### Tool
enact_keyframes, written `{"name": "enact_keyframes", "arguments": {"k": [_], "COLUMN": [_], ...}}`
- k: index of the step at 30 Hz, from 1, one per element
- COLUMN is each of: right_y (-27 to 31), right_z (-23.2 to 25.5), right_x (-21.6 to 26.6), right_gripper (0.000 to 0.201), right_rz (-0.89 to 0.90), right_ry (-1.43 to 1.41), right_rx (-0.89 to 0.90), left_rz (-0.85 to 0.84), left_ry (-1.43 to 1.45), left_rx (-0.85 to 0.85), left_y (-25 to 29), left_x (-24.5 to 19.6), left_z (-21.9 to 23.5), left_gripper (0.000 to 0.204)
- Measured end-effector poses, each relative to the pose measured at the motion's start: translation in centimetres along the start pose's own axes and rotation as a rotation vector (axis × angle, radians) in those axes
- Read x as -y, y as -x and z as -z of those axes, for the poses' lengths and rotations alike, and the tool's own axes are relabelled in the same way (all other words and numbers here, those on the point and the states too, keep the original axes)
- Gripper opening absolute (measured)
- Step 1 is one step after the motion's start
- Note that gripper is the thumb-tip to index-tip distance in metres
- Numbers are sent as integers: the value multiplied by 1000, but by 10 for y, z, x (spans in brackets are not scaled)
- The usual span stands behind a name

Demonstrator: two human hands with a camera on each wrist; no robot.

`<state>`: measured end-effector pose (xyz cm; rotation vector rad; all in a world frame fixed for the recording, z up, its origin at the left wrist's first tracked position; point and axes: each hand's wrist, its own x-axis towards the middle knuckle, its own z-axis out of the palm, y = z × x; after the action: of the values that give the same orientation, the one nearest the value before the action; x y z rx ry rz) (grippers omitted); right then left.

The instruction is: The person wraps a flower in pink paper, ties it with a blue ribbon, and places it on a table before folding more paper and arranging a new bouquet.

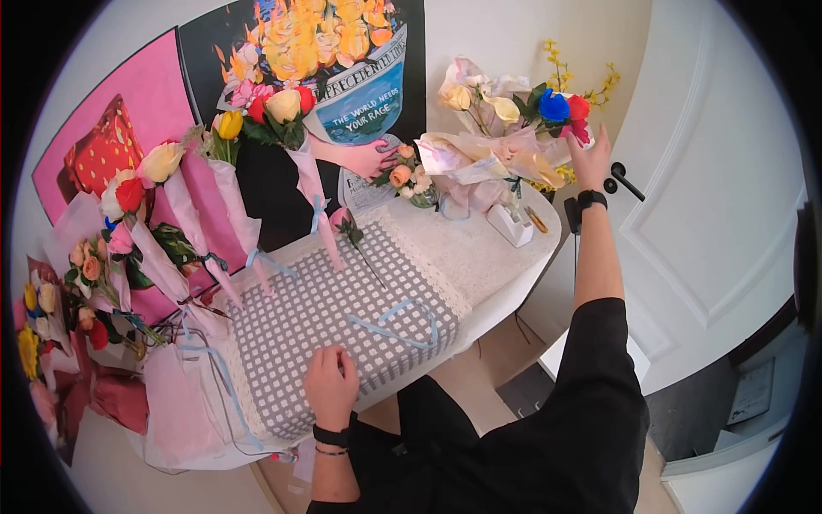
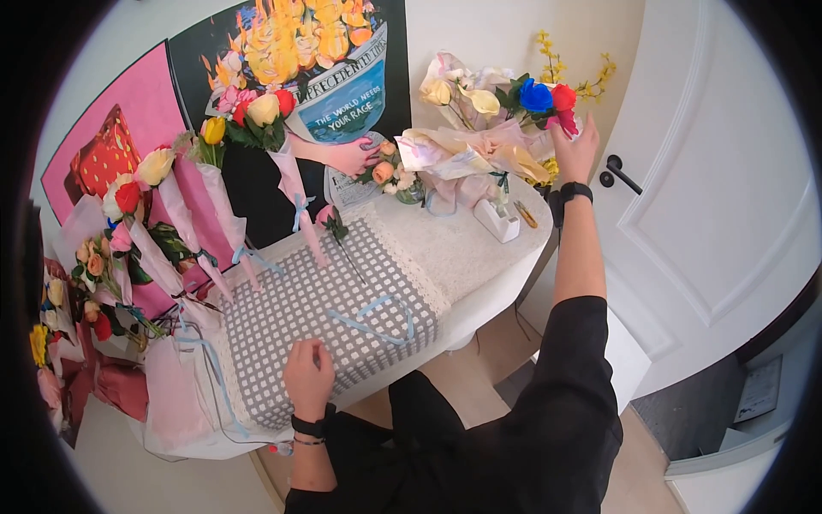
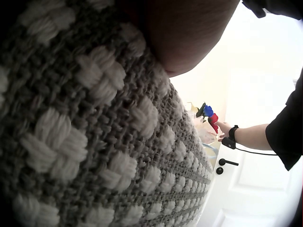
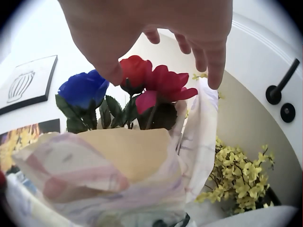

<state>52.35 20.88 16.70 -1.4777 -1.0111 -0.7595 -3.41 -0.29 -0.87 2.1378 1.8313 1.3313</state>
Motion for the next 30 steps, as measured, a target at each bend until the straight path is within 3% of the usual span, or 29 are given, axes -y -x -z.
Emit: {"name": "enact_keyframes", "arguments": {"k": [3, 7, 9, 17, 23, 26, 28, 30], "right_y": [-19, -46, -54, -40, -34, -34, -37, -36], "right_z": [-16, -37, -44, -49, -51, -43, -39, -34], "right_x": [21, 45, 61, 120, 123, 120, 121, 117], "right_gripper": [97, 101, 100, 73, 64, 61, 60, 60], "right_rz": [112, 107, 96, 375, 489, 602, 645, 760], "right_ry": [-38, -33, -54, 416, 329, 291, 289, 191], "right_rx": [14, 54, 171, 221, 147, 202, 233, 282], "left_rz": [-14, -25, -18, -27, -54, -5, 78, -12], "left_ry": [-28, -27, -25, -20, -18, 39, 188, 241], "left_rx": [0, -12, -12, -24, -44, 13, 140, 193], "left_y": [0, -1, -1, -1, -1, -5, -18, -46], "left_x": [3, 3, 3, 4, 7, -3, -21, -52], "left_z": [-1, -2, -1, -1, -1, 5, 14, 26], "left_gripper": [3, 3, 3, 2, 2, 8, 18, 22]}}
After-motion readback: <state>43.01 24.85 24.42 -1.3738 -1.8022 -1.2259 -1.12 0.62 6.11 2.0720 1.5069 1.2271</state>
